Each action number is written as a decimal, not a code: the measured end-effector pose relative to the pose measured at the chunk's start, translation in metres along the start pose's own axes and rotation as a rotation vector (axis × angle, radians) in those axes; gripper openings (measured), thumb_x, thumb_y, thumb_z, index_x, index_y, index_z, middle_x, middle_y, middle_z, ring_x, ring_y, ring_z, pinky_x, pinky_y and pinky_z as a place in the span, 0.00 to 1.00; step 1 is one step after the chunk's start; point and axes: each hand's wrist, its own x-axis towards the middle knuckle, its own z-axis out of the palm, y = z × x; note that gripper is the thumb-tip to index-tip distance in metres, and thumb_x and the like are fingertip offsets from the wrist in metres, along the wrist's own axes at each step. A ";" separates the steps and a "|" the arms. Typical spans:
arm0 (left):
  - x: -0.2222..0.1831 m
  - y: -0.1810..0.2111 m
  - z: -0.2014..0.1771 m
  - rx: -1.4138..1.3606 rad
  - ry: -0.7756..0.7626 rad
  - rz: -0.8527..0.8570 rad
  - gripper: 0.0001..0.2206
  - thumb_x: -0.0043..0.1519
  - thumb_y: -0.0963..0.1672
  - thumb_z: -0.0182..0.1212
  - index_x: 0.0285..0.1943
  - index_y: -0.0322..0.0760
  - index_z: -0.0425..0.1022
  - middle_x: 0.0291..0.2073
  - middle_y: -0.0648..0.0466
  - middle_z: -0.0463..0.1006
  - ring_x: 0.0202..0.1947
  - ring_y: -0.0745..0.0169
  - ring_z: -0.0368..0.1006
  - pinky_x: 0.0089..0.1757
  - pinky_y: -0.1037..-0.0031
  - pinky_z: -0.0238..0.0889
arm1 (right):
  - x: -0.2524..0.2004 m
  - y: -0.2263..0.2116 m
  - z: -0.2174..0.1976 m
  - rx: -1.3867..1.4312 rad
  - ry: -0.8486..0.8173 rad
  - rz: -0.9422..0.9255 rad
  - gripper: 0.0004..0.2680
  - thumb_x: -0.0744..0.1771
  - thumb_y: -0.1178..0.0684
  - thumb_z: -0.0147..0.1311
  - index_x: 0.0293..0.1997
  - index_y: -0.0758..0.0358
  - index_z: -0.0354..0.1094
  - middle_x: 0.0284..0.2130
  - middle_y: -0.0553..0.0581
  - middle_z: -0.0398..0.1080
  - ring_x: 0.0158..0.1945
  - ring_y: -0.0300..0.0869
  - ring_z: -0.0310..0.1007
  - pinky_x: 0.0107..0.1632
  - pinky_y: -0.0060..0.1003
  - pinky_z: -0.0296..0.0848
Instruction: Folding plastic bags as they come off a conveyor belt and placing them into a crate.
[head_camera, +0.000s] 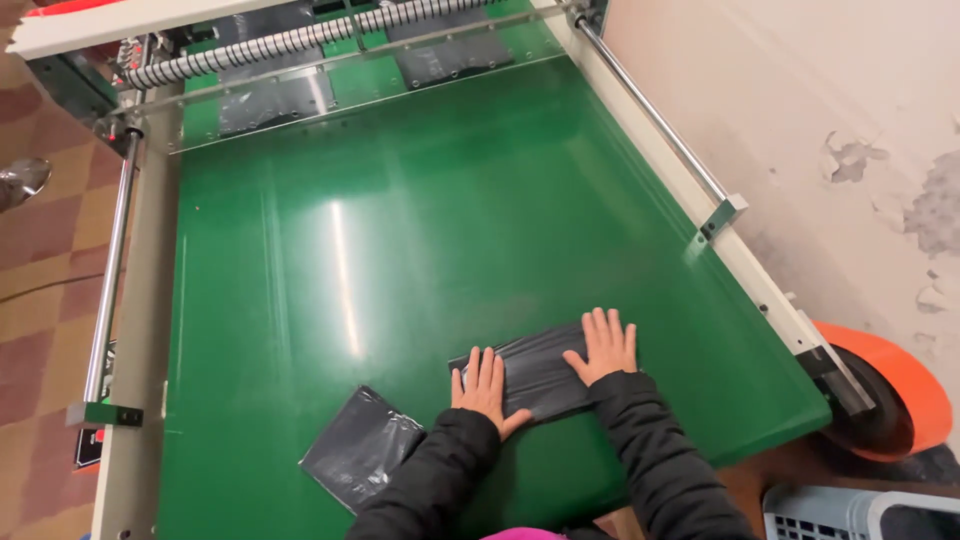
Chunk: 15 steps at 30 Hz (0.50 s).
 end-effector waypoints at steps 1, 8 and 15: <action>-0.009 0.001 -0.013 -0.002 0.008 -0.002 0.52 0.51 0.65 0.60 0.76 0.29 0.50 0.77 0.41 0.44 0.77 0.39 0.33 0.63 0.34 0.34 | -0.003 0.001 -0.005 -0.003 0.004 -0.006 0.33 0.61 0.33 0.58 0.70 0.62 0.55 0.70 0.64 0.53 0.74 0.60 0.44 0.70 0.65 0.41; -0.029 -0.035 0.012 0.169 -0.251 0.317 0.34 0.56 0.58 0.58 0.66 0.33 0.67 0.64 0.43 0.66 0.67 0.39 0.57 0.57 0.41 0.54 | -0.023 -0.091 -0.086 0.238 -0.303 -0.243 0.29 0.59 0.45 0.60 0.65 0.68 0.58 0.67 0.67 0.56 0.73 0.61 0.47 0.71 0.57 0.48; 0.015 0.016 -0.011 -0.439 -0.602 0.580 0.17 0.58 0.52 0.57 0.37 0.38 0.86 0.28 0.45 0.82 0.30 0.46 0.77 0.38 0.61 0.70 | -0.129 -0.065 -0.017 0.691 -0.388 -0.434 0.26 0.62 0.60 0.59 0.69 0.68 0.59 0.69 0.67 0.59 0.76 0.58 0.48 0.73 0.58 0.43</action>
